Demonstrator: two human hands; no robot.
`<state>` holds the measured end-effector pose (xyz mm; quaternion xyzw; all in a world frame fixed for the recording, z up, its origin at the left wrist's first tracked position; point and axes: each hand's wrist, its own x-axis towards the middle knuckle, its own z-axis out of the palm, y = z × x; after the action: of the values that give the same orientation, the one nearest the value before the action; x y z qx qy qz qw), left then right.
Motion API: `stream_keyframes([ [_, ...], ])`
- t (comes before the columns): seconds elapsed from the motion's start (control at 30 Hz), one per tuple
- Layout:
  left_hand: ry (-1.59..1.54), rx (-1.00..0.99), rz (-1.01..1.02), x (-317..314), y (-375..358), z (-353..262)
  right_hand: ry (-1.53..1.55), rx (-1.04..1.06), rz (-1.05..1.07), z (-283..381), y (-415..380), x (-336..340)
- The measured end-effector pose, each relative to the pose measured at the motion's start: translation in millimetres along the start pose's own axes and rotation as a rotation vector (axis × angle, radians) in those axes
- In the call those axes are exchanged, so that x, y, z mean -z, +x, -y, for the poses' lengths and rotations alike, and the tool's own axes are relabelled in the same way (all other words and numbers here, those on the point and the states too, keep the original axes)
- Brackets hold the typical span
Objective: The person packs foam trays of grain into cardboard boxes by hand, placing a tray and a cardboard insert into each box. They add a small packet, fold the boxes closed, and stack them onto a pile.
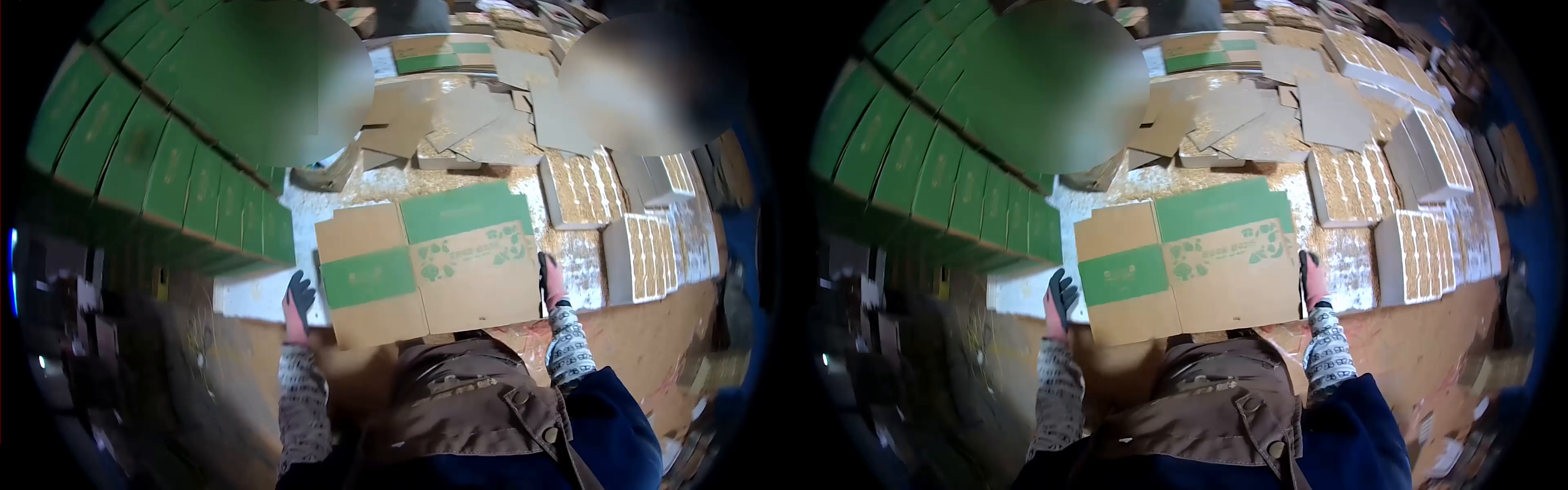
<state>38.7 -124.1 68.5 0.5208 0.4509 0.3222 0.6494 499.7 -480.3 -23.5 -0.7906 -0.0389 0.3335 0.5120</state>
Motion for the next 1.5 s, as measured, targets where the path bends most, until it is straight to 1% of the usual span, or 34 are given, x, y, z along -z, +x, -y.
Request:
stream_keyframes([
  [0.03, 0.052, 0.053, 0.09, 9, 7, -13, 0.085, 0.167, -0.066, -10, 0, 9],
  [0.1, -0.022, 0.019, 0.301, -17, -24, -43, 0.398, 0.102, -0.124, 55, -70, 6],
  [0.13, 0.193, 0.092, 0.395, -12, -36, -28, 0.332, 0.104, -0.053, 50, -78, 12],
  [0.17, 0.413, 0.144, 0.509, -7, -48, -12, 0.022, 0.048, 0.109, 84, -111, 3],
  [0.2, 0.876, -0.517, 0.556, -48, -70, -48, -0.206, 0.115, -0.005, 67, -110, -16],
  [0.23, 1.204, -0.414, 0.529, -63, -71, -46, -0.44, 0.179, -0.113, 49, -110, -33],
  [0.3, 1.327, -0.383, 0.484, -81, -62, -58, -0.585, 0.145, -0.172, 83, -133, -49],
  [0.33, 1.476, -0.329, 0.509, -90, -58, -77, -0.4, 0.035, -0.008, 99, -129, -37],
  [0.37, 1.622, -0.262, 0.531, -98, -57, -101, -0.375, -0.068, 0.161, 138, -143, -29],
  [0.4, 1.808, -0.377, 0.515, -100, -55, -117, -0.389, 0.087, 0.153, 152, -152, -19],
  [0.47, 1.746, -0.593, 0.597, -93, -47, -165, -0.421, 0.37, 0.147, 184, -162, 6],
  [0.5, 1.729, -0.693, 0.674, -89, -44, -186, -0.576, 0.62, 0.157, 198, -155, 31],
  [0.57, 1.807, -0.444, 1.077, -120, -60, -265, 0.439, 0.376, 0.002, 257, -176, 20],
  [0.63, 1.539, -0.406, 1.536, -139, -57, -286, 0.629, 0.591, 0.025, 285, -162, -5],
  [0.67, 1.316, -0.563, 1.629, -150, -53, -284, 0.508, 0.595, -0.058, 292, -160, -28],
  [0.7, 1.364, -0.246, 1.652, -167, -40, -280, 0.145, 0.786, -0.153, 286, -146, -44],
  [0.77, 1.079, -0.205, 1.537, -157, -18, -266, -0.615, 1.094, -0.622, 274, -119, -76],
  [0.8, 0.889, -0.241, 1.427, -136, -1, -239, -0.411, 1.052, -0.598, 269, -119, -75],
  [0.83, 0.464, 0.052, 1.251, -132, -2, -235, 0.417, 0.864, -0.493, 295, -148, -84],
  [0.9, 0.292, 0.067, 1.085, -122, 18, -220, 0.524, 0.846, -0.525, 290, -161, -72],
  [0.97, 0.321, -0.184, 0.917, -133, 2, -242, 0.101, 0.96, -0.587, 294, -172, -53],
  [1.0, 0.244, -0.364, 0.834, -144, 2, -243, 0.104, 1.07, -0.392, 301, -171, -52],
  [1.03, 0.43, -0.526, 0.741, -152, 4, -245, 0.011, 1.119, -0.147, 316, -173, -62],
  [1.1, 0.761, -0.785, 0.675, -187, 1, -252, -0.6, 1.429, 0.31, 319, -152, -105],
  [1.13, 0.804, -0.594, 1.037, -187, 22, -241, -0.893, 1.436, 0.274, 295, -134, -132],
  [1.17, 0.824, -0.387, 1.385, -184, 39, -233, -1.123, 1.256, 0.405, 289, -122, -137],
  [1.2, 0.771, -0.344, 1.693, -177, 32, -246, -1.103, 1.176, 0.46, 286, -114, -134],
  [1.23, 0.723, -0.214, 1.699, -165, 9, -272, -1.082, 1.101, 0.503, 284, -108, -129],
  [1.27, 0.704, -0.267, 1.532, -165, 12, -267, -1.058, 1.127, 0.509, 288, -114, -126],
  [1.33, 0.637, -0.32, 1.196, -165, 6, -238, -0.933, 0.878, 0.824, 307, -114, -120],
  [1.37, 0.603, -0.255, 0.825, -182, -10, -260, -0.835, 0.797, 0.978, 325, -100, -115],
  [1.4, 0.674, -0.526, 0.658, -187, 14, -217, -0.91, 1.234, 0.838, 347, -76, -99],
  [1.47, 0.561, -0.614, 0.556, -194, 39, -171, -0.82, 1.439, 0.201, 388, -65, -63],
  [1.5, 0.393, -0.439, 0.628, -198, 37, -172, -0.88, 1.36, -0.213, 387, -70, -64],
])
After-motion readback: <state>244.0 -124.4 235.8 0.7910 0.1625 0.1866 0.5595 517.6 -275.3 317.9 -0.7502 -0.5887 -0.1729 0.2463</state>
